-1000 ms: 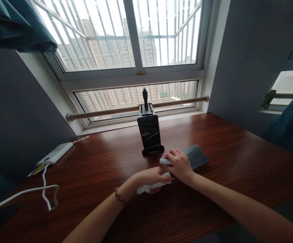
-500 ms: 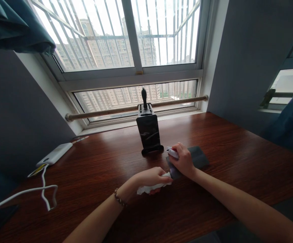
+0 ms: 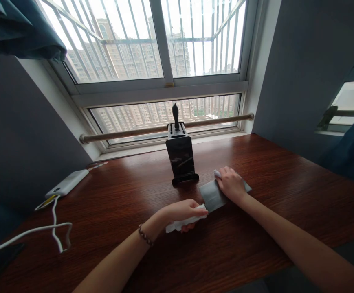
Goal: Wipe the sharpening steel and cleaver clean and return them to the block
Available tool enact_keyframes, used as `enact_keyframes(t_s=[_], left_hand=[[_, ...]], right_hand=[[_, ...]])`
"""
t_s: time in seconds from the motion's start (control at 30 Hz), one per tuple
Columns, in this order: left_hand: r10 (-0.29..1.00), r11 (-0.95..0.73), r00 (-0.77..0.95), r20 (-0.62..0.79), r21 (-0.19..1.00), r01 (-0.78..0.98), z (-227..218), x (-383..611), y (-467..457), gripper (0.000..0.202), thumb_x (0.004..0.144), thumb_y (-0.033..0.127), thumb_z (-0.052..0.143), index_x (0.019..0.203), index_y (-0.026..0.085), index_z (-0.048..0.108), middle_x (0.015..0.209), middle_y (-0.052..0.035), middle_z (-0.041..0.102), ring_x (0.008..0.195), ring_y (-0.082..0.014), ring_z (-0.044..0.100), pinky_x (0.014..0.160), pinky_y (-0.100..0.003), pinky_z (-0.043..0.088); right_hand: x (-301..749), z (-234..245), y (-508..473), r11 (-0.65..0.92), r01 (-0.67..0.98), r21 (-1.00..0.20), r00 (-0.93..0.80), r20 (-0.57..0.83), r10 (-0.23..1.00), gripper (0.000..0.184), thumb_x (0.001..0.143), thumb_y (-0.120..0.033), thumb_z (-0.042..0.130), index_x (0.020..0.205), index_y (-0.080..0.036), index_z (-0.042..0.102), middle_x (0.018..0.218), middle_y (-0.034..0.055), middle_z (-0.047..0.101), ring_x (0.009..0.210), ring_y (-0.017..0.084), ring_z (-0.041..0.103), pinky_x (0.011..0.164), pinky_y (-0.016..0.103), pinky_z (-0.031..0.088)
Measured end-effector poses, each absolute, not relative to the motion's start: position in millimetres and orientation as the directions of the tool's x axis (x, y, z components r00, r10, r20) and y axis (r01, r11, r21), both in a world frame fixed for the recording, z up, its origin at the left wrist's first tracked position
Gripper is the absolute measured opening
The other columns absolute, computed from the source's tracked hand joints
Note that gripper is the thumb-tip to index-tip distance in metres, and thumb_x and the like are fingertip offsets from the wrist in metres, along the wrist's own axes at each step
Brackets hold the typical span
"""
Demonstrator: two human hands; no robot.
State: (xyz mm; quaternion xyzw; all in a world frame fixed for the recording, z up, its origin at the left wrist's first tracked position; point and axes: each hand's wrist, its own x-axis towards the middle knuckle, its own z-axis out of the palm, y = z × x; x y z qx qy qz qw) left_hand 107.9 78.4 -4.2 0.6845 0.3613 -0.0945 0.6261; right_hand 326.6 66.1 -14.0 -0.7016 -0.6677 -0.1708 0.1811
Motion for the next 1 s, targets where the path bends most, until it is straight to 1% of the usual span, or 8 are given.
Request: enact_keyframes(t_s=[0.1, 0.17, 0.3, 0.43, 0.57, 0.77, 0.87, 1.0], left_hand=[[0.384, 0.068, 0.719, -0.579, 0.794, 0.604, -6.0, 108.6, 78.4, 0.048, 0.072, 0.064, 0.055, 0.067, 0.017, 0.048, 0.047, 0.0022, 0.05, 0.033, -0.0103, 0.044, 0.029, -0.02, 0.037], [0.388, 0.09, 0.719, -0.576, 0.8, 0.593, -7.5, 109.6, 78.1, 0.048, 0.072, 0.065, 0.055, 0.068, 0.018, 0.047, 0.046, 0.0027, 0.049, 0.032, -0.0106, 0.044, 0.028, -0.02, 0.036], [0.426, 0.087, 0.702, -0.571, 0.798, 0.596, -8.8, 111.4, 77.1, 0.051, 0.072, 0.067, 0.053, 0.065, 0.017, 0.047, 0.046, 0.0021, 0.049, 0.032, -0.0104, 0.045, 0.028, -0.02, 0.037], [0.47, 0.09, 0.672, -0.572, 0.788, 0.609, -9.9, 112.1, 76.8, 0.053, 0.072, 0.069, 0.05, 0.066, 0.016, 0.048, 0.048, 0.0007, 0.051, 0.035, -0.0116, 0.048, 0.031, -0.022, 0.038], [0.478, 0.09, 0.679, -0.557, 0.8, 0.593, -13.3, 112.1, 77.5, 0.053, 0.073, 0.069, 0.048, 0.067, 0.016, 0.048, 0.048, 0.0006, 0.051, 0.036, -0.0115, 0.048, 0.032, -0.022, 0.038], [0.473, 0.194, 0.693, -0.544, 0.832, 0.52, -13.4, 112.0, 76.7, 0.047, 0.074, 0.065, 0.052, 0.071, 0.018, 0.046, 0.045, 0.0028, 0.049, 0.032, -0.0108, 0.043, 0.029, -0.019, 0.032], [0.45, 0.246, 0.69, -0.566, 0.822, 0.514, -9.1, 111.6, 77.5, 0.049, 0.074, 0.067, 0.052, 0.071, 0.019, 0.045, 0.043, 0.003, 0.048, 0.032, -0.0101, 0.041, 0.03, -0.019, 0.032], [0.422, 0.315, 0.696, -0.58, 0.814, 0.488, -4.9, 109.7, 80.4, 0.052, 0.073, 0.071, 0.049, 0.069, 0.019, 0.042, 0.041, 0.0046, 0.044, 0.031, -0.0086, 0.036, 0.032, -0.019, 0.029]], right_hand=[[343.3, -12.7, 73.4, -0.262, 0.965, -0.027, 0.24, 0.501, 0.831, 0.017, 0.092, -0.03, 0.043, 0.089, -0.015, 0.051, 0.089, 0.0091, 0.055, 0.08, 0.023, 0.053, 0.06, 0.031, 0.032], [342.9, -12.7, 72.6, -0.286, 0.957, -0.051, 0.271, 0.512, 0.815, 0.016, 0.091, -0.029, 0.044, 0.091, -0.014, 0.05, 0.091, 0.0103, 0.054, 0.08, 0.023, 0.053, 0.06, 0.031, 0.033], [313.7, -16.4, 55.3, 0.05, 0.987, -0.151, 0.029, 0.479, 0.877, 0.008, 0.09, -0.024, 0.046, 0.087, -0.017, 0.049, 0.089, 0.0077, 0.055, 0.082, 0.021, 0.053, 0.067, 0.03, 0.036], [281.2, -18.6, 33.9, 0.353, 0.892, -0.284, -0.209, 0.433, 0.877, 0.008, 0.09, -0.025, 0.046, 0.085, -0.019, 0.048, 0.087, 0.0038, 0.055, 0.081, 0.018, 0.053, 0.071, 0.027, 0.037], [283.3, -18.9, 37.3, 0.374, 0.887, -0.27, -0.231, 0.442, 0.867, 0.01, 0.091, -0.024, 0.045, 0.084, -0.018, 0.049, 0.087, 0.004, 0.054, 0.08, 0.018, 0.052, 0.07, 0.027, 0.037], [324.1, -21.1, 66.2, 0.262, 0.923, -0.281, -0.08, 0.527, 0.846, 0.006, 0.088, -0.021, 0.048, 0.087, -0.017, 0.052, 0.089, 0.006, 0.055, 0.083, 0.02, 0.051, 0.073, 0.03, 0.037], [326.2, -15.8, 64.6, 0.368, 0.851, -0.374, -0.128, 0.532, 0.837, 0.002, 0.082, -0.018, 0.054, 0.084, -0.018, 0.053, 0.087, 0.0043, 0.055, 0.083, 0.019, 0.051, 0.072, 0.029, 0.038], [310.2, -3.6, 48.0, 0.587, 0.632, -0.505, -0.332, 0.508, 0.795, 0.006, 0.079, -0.015, 0.058, 0.084, -0.018, 0.057, 0.085, 0.0024, 0.056, 0.079, 0.016, 0.052, 0.071, 0.027, 0.04]])
